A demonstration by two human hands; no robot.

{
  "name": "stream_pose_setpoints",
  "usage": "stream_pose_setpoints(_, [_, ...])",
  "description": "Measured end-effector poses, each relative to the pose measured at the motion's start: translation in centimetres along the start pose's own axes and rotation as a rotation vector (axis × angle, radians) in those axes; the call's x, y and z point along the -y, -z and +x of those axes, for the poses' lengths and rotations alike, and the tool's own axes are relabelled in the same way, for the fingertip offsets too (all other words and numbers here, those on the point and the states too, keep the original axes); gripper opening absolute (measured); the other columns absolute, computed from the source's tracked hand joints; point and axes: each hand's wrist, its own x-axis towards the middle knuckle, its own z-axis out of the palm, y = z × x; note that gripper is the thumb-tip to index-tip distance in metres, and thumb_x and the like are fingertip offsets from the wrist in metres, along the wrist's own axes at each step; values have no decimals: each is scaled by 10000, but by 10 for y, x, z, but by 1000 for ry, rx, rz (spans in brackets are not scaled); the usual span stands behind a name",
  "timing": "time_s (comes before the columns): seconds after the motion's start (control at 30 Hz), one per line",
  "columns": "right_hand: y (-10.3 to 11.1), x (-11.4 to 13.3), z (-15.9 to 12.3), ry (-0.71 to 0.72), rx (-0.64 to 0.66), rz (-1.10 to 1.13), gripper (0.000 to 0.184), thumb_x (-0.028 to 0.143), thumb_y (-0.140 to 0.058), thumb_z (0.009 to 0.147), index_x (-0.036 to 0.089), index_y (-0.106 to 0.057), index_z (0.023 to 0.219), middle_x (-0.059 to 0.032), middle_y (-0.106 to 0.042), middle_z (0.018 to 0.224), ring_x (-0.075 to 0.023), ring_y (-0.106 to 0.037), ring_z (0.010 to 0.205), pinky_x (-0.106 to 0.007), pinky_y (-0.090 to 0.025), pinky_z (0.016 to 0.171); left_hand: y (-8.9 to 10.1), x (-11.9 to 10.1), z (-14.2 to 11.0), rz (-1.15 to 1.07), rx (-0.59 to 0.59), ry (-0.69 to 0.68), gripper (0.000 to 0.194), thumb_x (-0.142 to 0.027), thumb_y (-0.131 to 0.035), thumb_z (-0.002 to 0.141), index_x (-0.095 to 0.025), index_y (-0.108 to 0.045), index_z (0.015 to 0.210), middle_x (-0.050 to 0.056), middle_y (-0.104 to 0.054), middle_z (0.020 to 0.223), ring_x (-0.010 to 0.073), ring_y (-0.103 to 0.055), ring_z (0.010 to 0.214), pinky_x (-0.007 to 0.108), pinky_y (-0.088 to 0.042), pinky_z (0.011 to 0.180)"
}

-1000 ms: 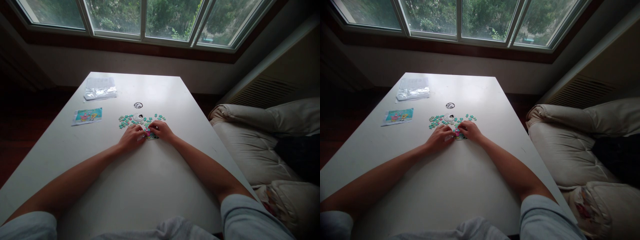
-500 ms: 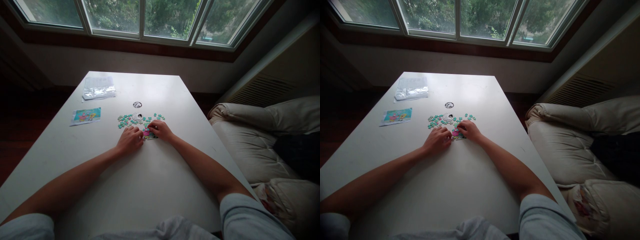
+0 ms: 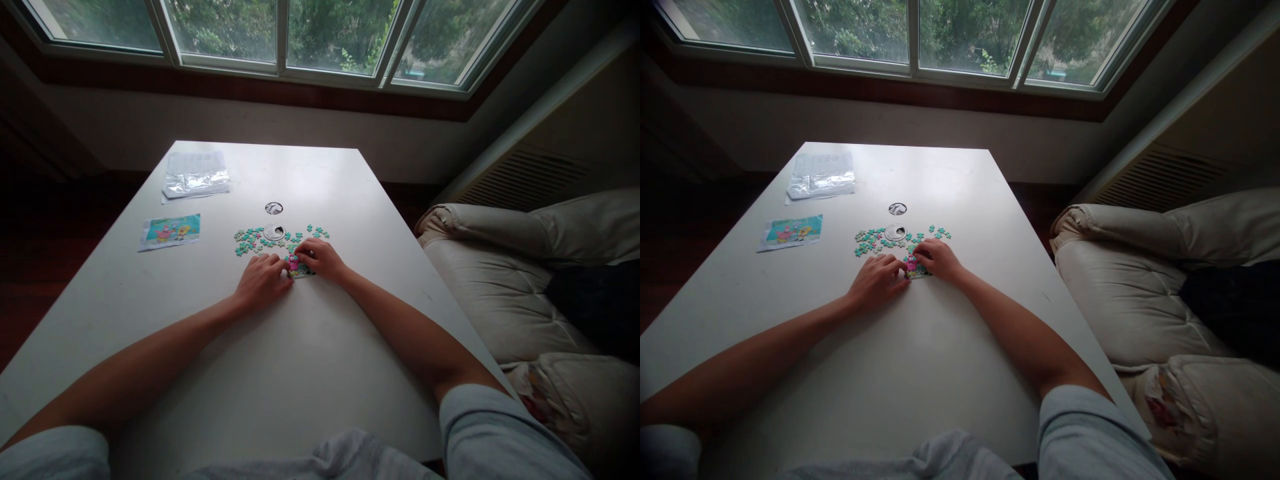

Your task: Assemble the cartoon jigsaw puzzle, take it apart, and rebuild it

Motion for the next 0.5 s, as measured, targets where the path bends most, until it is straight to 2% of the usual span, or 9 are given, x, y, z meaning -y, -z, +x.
stream_pose_setpoints(0.33, [0,2,1,-2,10,-7,113,196,-639,891,216,-746,921,-29,-652,848,-175,-557,818,-300,-438,809,-3,3,4,-156,24,18,122,-270,-654,859,-255,-704,968,34,-640,905,222,-578,887,361,-431,813])
stream_pose_setpoints(0.5, [-1,1,0,5,3,-1,109,183,-648,881,209,-746,921,-29,-651,852,-173,-557,818,-297,-435,800,-6,4,6,-137,-17,32,134,-270,-660,850,-246,-704,974,45,-640,956,233,-577,931,376,-430,831])
